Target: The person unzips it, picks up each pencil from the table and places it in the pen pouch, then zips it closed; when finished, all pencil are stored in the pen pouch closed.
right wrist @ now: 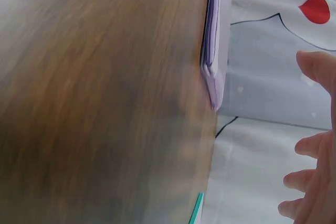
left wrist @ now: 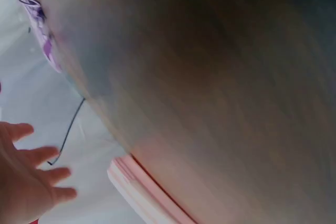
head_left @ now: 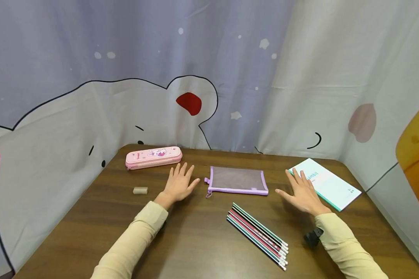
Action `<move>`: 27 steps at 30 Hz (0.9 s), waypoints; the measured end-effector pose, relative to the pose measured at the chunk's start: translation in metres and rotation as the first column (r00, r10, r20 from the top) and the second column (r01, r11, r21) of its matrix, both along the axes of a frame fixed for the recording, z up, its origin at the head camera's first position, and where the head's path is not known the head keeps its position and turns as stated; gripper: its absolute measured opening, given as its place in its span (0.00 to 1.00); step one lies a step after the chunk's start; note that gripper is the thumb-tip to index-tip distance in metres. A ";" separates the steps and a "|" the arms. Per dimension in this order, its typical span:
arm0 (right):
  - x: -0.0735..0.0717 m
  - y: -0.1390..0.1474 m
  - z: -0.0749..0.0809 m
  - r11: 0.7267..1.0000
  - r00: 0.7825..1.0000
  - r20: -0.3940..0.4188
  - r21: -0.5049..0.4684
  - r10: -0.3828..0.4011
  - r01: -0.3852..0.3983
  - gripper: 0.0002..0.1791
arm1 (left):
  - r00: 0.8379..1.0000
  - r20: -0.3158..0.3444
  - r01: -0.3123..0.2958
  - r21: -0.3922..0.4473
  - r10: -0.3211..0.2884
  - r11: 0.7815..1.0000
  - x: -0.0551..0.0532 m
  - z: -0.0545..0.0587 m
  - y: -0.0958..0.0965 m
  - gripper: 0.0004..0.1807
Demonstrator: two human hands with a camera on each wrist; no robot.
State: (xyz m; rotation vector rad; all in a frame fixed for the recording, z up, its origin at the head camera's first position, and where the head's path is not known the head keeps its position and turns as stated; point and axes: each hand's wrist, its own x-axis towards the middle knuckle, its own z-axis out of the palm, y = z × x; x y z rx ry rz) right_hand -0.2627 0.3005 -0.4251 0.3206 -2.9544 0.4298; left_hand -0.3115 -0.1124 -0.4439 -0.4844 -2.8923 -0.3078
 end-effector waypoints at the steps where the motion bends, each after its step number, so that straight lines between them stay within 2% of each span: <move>1: -0.001 -0.002 -0.001 1.000 1.000 0.001 -0.004 0.005 -0.005 0.48 | 1.000 0.008 0.014 0.015 -0.014 1.000 0.001 -0.001 0.002 0.33; 5: -0.007 -0.011 -0.005 0.999 0.999 0.011 -0.015 0.040 -0.039 0.47 | 0.988 0.083 0.118 0.099 -0.127 0.988 0.004 -0.002 0.012 0.28; 7: -0.009 -0.016 -0.008 0.998 0.998 0.025 -0.027 0.064 -0.063 0.46 | 0.972 0.121 0.185 0.135 -0.201 0.973 0.006 -0.003 0.018 0.24; 9: -0.010 -0.020 -0.011 0.995 0.995 0.048 -0.044 0.088 -0.086 0.44 | 0.956 0.158 0.225 0.155 -0.249 0.962 0.008 -0.002 0.023 0.21; 14: -0.012 -0.032 -0.020 0.985 0.982 0.108 -0.095 0.157 -0.147 0.41 | 0.936 0.176 0.278 0.158 -0.304 0.947 0.012 -0.001 0.033 0.18; 19: -0.012 -0.041 -0.021 0.967 0.974 0.087 -0.165 0.208 -0.192 0.37 | 0.922 0.178 0.313 0.176 -0.343 0.933 0.013 -0.002 0.038 0.20; 21: -0.012 -0.043 -0.019 0.964 0.977 0.061 -0.184 0.203 -0.189 0.35 | 0.921 0.176 0.306 0.223 -0.347 0.926 0.013 0.000 0.039 0.20; 23: -0.011 -0.044 -0.017 0.964 0.982 0.017 -0.198 0.186 -0.179 0.32 | 0.928 0.153 0.289 0.281 -0.340 0.915 0.013 0.003 0.040 0.19; 27: -0.010 -0.045 -0.009 0.956 0.986 -0.113 -0.251 0.124 -0.149 0.21 | 0.958 0.037 0.248 0.389 -0.284 0.887 0.012 0.009 0.042 0.17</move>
